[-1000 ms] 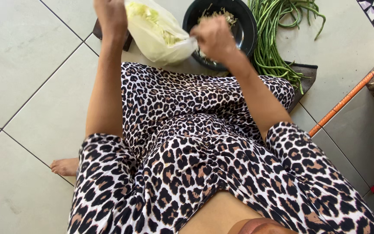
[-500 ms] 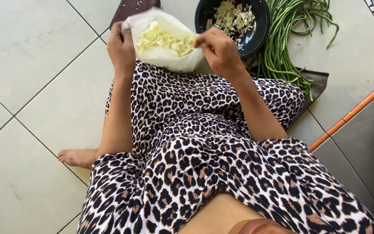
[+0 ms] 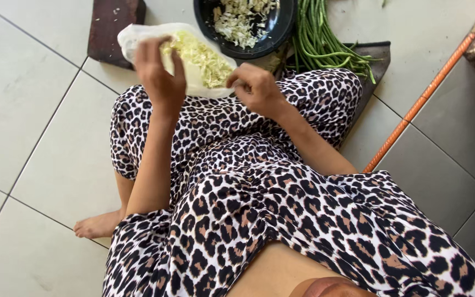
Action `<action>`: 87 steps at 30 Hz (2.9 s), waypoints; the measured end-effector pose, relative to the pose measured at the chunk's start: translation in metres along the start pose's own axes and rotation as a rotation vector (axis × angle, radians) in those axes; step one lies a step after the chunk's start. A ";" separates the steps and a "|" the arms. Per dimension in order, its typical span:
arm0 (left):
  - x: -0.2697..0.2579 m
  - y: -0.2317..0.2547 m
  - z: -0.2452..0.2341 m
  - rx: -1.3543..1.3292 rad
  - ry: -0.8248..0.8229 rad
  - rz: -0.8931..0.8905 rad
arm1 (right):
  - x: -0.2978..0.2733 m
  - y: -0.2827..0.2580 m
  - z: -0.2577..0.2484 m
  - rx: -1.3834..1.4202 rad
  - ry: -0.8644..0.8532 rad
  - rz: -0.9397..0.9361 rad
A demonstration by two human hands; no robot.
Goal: The person shreds cabbage using a knife and then transfers the shredded cabbage into a plastic bag before placing long beans into a bowl.
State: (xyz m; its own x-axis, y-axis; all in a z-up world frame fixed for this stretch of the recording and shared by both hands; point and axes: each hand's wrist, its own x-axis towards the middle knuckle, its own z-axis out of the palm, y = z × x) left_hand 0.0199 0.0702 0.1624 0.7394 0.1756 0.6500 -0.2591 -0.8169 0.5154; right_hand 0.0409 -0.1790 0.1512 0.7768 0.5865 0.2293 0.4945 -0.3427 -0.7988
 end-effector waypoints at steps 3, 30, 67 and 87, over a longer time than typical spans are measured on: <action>-0.015 0.020 0.011 -0.031 -0.494 -0.012 | -0.010 0.010 0.009 0.069 -0.017 -0.025; -0.024 0.076 0.006 -0.059 -0.555 -0.020 | -0.015 0.187 0.096 -0.236 -0.227 0.725; -0.024 0.084 -0.006 -0.315 -0.472 -0.179 | -0.020 0.179 0.002 1.088 0.803 0.674; -0.087 0.159 0.131 -1.008 -0.906 -0.662 | -0.260 0.006 -0.122 0.047 1.038 0.636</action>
State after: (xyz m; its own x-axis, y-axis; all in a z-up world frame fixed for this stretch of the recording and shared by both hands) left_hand -0.0039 -0.1468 0.1140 0.9150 -0.3459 -0.2076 0.2376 0.0464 0.9702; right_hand -0.1104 -0.4226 0.1545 0.8286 -0.5492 0.1087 -0.0855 -0.3159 -0.9449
